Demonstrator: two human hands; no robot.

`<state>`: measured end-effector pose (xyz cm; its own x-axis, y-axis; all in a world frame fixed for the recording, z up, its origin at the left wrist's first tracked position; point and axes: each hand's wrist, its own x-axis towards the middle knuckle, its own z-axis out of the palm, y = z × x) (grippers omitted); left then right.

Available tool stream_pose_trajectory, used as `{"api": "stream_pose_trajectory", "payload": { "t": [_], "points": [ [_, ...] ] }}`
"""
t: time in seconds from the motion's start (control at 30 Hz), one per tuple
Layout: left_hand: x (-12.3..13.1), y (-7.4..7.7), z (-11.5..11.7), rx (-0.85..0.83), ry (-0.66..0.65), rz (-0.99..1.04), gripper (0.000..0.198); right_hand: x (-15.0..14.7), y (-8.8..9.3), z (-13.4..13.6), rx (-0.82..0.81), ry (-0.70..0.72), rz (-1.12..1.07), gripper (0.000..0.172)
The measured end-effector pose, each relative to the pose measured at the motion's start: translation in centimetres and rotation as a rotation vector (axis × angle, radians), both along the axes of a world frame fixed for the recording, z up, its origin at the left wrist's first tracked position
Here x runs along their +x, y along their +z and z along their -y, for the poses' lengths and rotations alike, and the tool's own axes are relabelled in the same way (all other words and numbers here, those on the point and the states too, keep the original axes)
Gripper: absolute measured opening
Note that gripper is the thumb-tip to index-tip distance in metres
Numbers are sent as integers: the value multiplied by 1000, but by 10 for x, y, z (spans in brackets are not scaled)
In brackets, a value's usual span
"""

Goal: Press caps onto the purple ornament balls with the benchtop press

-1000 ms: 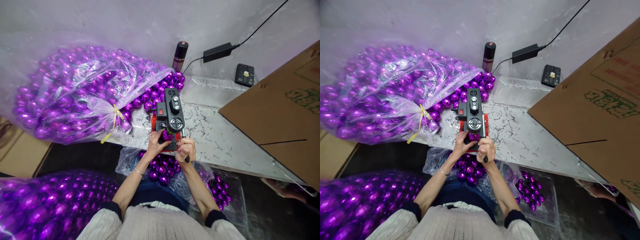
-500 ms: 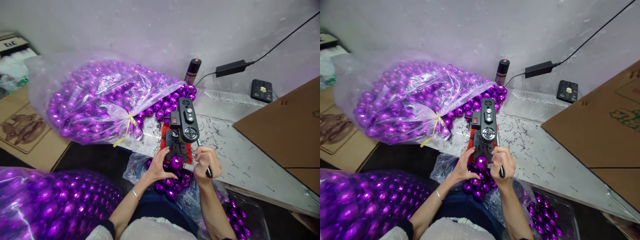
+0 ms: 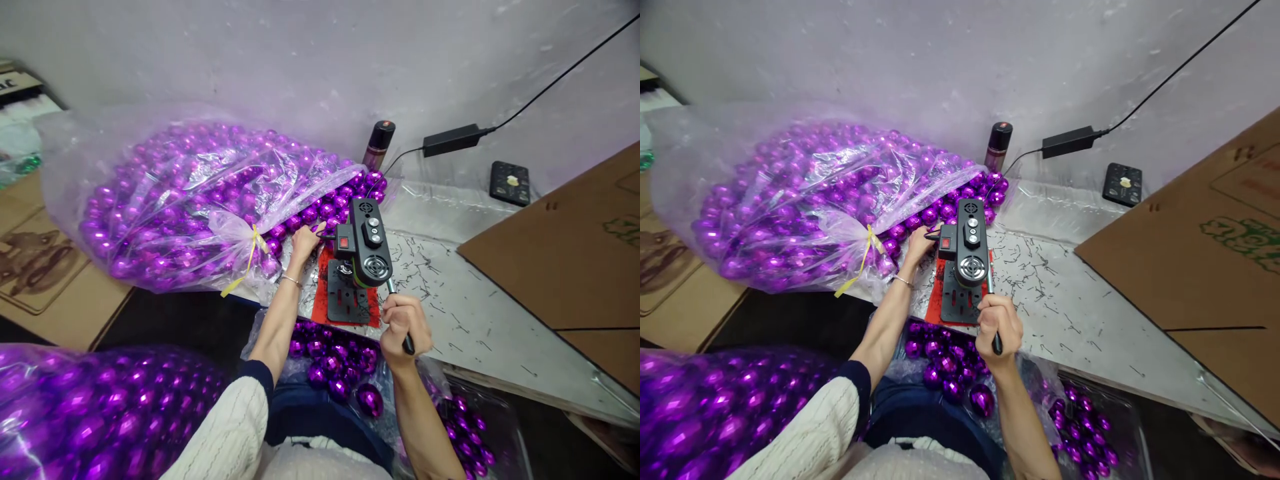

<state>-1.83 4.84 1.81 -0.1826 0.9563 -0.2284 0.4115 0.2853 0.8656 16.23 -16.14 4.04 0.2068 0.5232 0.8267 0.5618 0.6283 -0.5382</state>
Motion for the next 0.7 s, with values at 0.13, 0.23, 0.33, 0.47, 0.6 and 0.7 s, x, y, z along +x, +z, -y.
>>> {"api": "stream_pose_trajectory", "payload": {
  "t": [0.13, 0.23, 0.33, 0.47, 0.6, 0.7],
  "points": [
    [-14, -4, 17, -8, 97, 324, 25, 1, -3, -1, 4, -3, 2, 32],
    [-25, -9, 47, 54, 156, 640, 41, 0, -3, -2, 2, 2, -3, 32],
    [-23, -20, 91, 84, 83, 856, 58, -1, -1, -2, 0, -2, -7, 33],
    [2, -41, 140, 106, -30, 762, 58, -1, 4, -2, 0, -4, 16, 33],
    [26, -54, 160, 233, -106, 507, 53, 0, 7, -2, -6, 7, 47, 31],
    [29, -58, 165, 314, -143, 275, 50, 1, 9, -2, -5, 8, 56, 30]
  ]
}}
